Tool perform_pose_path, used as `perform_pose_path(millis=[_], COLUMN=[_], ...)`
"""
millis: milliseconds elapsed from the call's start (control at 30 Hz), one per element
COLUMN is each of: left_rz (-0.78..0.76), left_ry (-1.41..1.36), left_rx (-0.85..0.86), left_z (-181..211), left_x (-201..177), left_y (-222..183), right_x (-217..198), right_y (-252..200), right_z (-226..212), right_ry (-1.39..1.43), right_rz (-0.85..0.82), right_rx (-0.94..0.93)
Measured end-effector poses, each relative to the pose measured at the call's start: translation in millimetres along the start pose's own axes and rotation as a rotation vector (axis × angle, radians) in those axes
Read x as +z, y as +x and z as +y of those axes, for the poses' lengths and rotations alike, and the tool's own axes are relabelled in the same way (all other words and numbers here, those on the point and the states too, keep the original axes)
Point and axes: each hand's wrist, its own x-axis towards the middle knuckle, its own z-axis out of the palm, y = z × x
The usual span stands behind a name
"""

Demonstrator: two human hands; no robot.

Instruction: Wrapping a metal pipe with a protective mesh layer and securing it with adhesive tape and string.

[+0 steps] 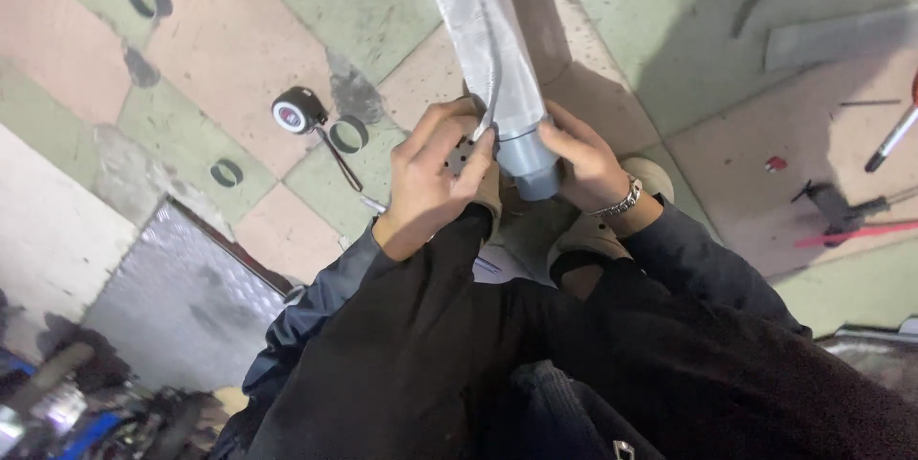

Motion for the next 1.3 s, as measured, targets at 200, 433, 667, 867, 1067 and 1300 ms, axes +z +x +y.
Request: perform_pose_path(millis=[200,433,667,867,1067,1300], left_rz=[0.046,0.083,-0.153,0.03,0.103,0.047], left_ry=[0.0,-0.335,-1.214,-0.886,-0.794,-0.9], left_rx=[0.052,-0.33,-0.698,-0.848,-0.925,-0.829], left_z=[-5.0,-39.5,-56.4,-39.6,-27.7,-42.3], left_x=[-13.9,-6.4,48.0,64.0,64.9,66.3], left_y=[-6.3,4.7,55.9,57.0,62.0,52.0], right_x=[2.4,22.9,5.3,34.0,44.9,49.5], right_y=[14.6,17.4,20.1,-1.4,-2.4,1.5], right_z=[14.2,-11.2,-15.7,-32.7,-28.3,-23.6], right_ry=[0.105,0.188,0.351,-0.699,-0.911,-1.049], right_rz=[-0.095,-0.199,-0.351,0.037,0.12,0.193], right_rx=[0.033,0.11,0.268,-0.123,-0.286,-0.381])
